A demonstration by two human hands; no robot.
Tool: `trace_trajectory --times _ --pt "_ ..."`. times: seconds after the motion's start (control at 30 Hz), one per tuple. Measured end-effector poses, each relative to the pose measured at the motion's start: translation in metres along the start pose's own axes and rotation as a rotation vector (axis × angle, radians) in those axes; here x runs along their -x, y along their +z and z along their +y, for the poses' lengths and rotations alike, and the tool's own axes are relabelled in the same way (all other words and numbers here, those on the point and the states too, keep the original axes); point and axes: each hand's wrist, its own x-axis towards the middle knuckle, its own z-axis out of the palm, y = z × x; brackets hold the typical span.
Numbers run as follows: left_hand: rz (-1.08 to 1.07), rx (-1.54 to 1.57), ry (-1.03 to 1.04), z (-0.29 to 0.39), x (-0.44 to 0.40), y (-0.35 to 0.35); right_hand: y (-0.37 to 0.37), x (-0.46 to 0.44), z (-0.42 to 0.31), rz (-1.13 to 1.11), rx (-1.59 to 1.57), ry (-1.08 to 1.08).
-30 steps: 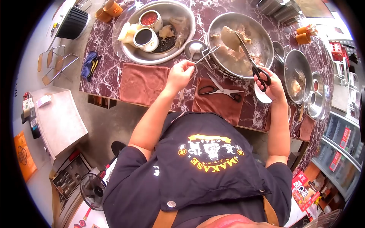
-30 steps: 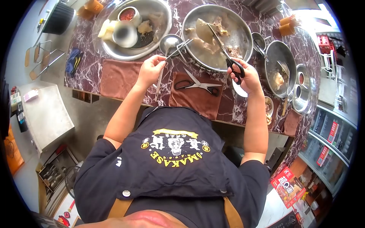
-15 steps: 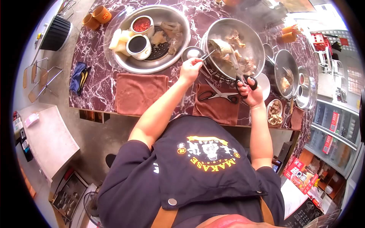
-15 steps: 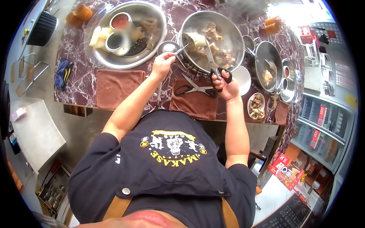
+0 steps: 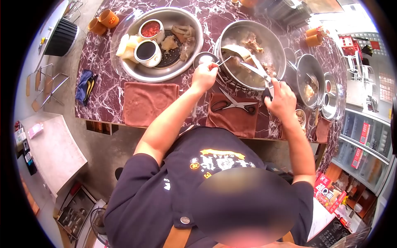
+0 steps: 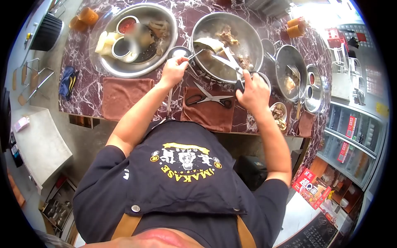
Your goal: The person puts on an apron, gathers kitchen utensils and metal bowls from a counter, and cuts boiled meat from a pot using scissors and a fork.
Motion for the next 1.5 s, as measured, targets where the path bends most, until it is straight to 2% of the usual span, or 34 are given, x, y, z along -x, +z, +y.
trace_trajectory --times 0.07,0.17,0.27,0.33,0.47,0.6,0.7,0.73,0.77,0.8,0.93,1.0,1.07,1.1,1.2,1.23,1.33,1.5 --pt "-0.001 -0.176 0.022 0.007 -0.003 -0.003 0.005 -0.022 0.01 -0.036 0.076 -0.074" --pt "0.037 -0.27 0.061 0.009 -0.006 -0.006 0.009 -0.044 0.015 -0.076 0.105 -0.14" --pt "0.015 -0.265 0.01 0.016 -0.003 -0.02 0.019 -0.053 0.023 -0.091 0.018 -0.206" --pt "0.029 -0.203 0.049 0.008 0.003 -0.033 0.017 -0.057 0.03 -0.105 -0.068 -0.162" --pt "-0.037 0.129 -0.088 0.021 0.038 -0.086 -0.016 -0.065 0.027 -0.079 -0.162 -0.077" --pt "0.14 0.316 -0.144 -0.036 0.062 -0.125 -0.026 -0.109 0.001 -0.121 -0.377 -0.043" --pt "0.205 0.292 -0.185 -0.053 0.077 -0.158 0.014 -0.175 -0.035 -0.028 -0.486 -0.165" --pt "0.203 0.284 -0.183 -0.053 0.081 -0.168 0.022 -0.201 -0.057 -0.151 -0.529 -0.071" --pt "0.243 0.251 -0.193 -0.052 0.086 -0.177 0.052 -0.228 -0.067 -0.094 -0.538 -0.148" --pt "0.283 0.22 -0.203 -0.05 0.09 -0.185 0.06 -0.253 -0.092 -0.18 -0.526 -0.067" --pt "0.377 0.262 -0.252 -0.059 0.112 -0.217 0.132 -0.331 -0.151 -0.273 -0.588 -0.065" --pt "0.436 0.233 -0.214 -0.072 0.125 -0.229 0.169 -0.353 -0.167 -0.29 -0.565 -0.061" --pt "0.542 0.322 -0.276 -0.089 0.139 -0.24 0.206 -0.369 -0.172 -0.381 -0.456 -0.016" --pt "0.57 0.317 -0.357 -0.092 0.144 -0.245 0.208 -0.367 -0.176 -0.34 -0.42 -0.014" --pt "0.602 0.337 -0.374 -0.101 0.152 -0.254 0.205 -0.377 -0.181 -0.275 -0.311 -0.051" --pt "0.622 0.264 -0.312 -0.103 0.148 -0.25 0.198 -0.382 -0.181 -0.28 -0.278 -0.109" --pt "0.61 0.3 -0.311 -0.098 0.144 -0.246 0.193 -0.383 -0.187 -0.197 -0.168 -0.173" --pt "0.568 0.372 -0.287 -0.087 0.127 -0.231 0.186 -0.348 -0.206 -0.243 -0.182 -0.158"
